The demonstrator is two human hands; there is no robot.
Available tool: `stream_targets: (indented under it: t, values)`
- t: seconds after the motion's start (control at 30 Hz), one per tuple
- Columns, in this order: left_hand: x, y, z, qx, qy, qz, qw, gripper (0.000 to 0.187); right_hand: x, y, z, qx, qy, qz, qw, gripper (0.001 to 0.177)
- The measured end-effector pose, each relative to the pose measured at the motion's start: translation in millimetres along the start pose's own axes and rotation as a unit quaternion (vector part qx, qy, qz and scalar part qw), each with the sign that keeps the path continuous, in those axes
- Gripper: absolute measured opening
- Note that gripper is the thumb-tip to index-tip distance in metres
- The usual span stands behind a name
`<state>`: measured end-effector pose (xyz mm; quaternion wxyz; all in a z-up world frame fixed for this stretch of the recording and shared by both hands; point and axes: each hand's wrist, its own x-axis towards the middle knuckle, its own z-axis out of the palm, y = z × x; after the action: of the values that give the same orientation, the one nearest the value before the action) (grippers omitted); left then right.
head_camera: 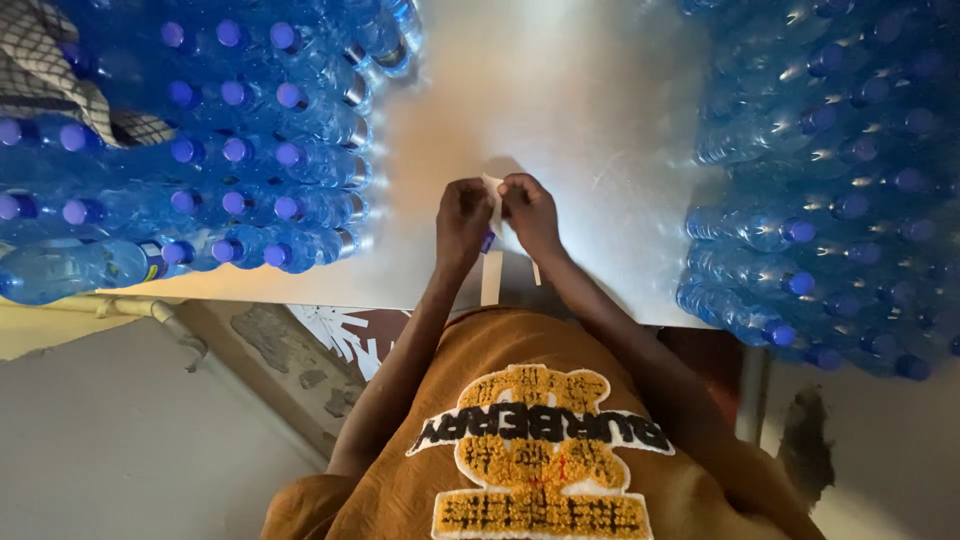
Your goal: Applying labels to plastic water bottles and organizing them on a production table
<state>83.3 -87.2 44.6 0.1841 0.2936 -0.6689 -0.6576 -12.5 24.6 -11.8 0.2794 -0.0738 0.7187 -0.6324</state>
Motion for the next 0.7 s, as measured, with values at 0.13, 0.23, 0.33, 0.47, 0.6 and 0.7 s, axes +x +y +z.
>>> stream_targets:
  t: [0.13, 0.23, 0.33, 0.47, 0.6, 0.7]
  values:
    - [4, 45, -2, -0.03, -0.023, -0.064, 0.997, 0.028, -15, -26, -16, 0.126, -0.039, 0.049, 0.99, 0.009]
    - [5, 65, 7, -0.11, -0.054, -0.052, 0.991, 0.028, -28, -53, -22, 0.151, -0.069, 0.015, 0.986, 0.007]
    - [10, 41, 10, -0.164, -0.054, -0.037, 0.984, 0.036, -35, -69, -26, 0.138, -0.059, -0.015, 0.989, 0.006]
    - [9, 68, -4, -0.148, -0.057, -0.099, 0.982, 0.03, -27, -76, -37, 0.032, -0.05, -0.132, 0.99, 0.005]
    - [13, 50, -8, -0.135, -0.117, -0.103, 0.978, 0.02, -29, -101, -40, -0.02, -0.036, -0.161, 0.986, 0.001]
    - [16, 49, -3, -0.256, -0.121, -0.151, 0.947, 0.014, -33, -116, -34, -0.028, -0.014, -0.17, 0.985, 0.002]
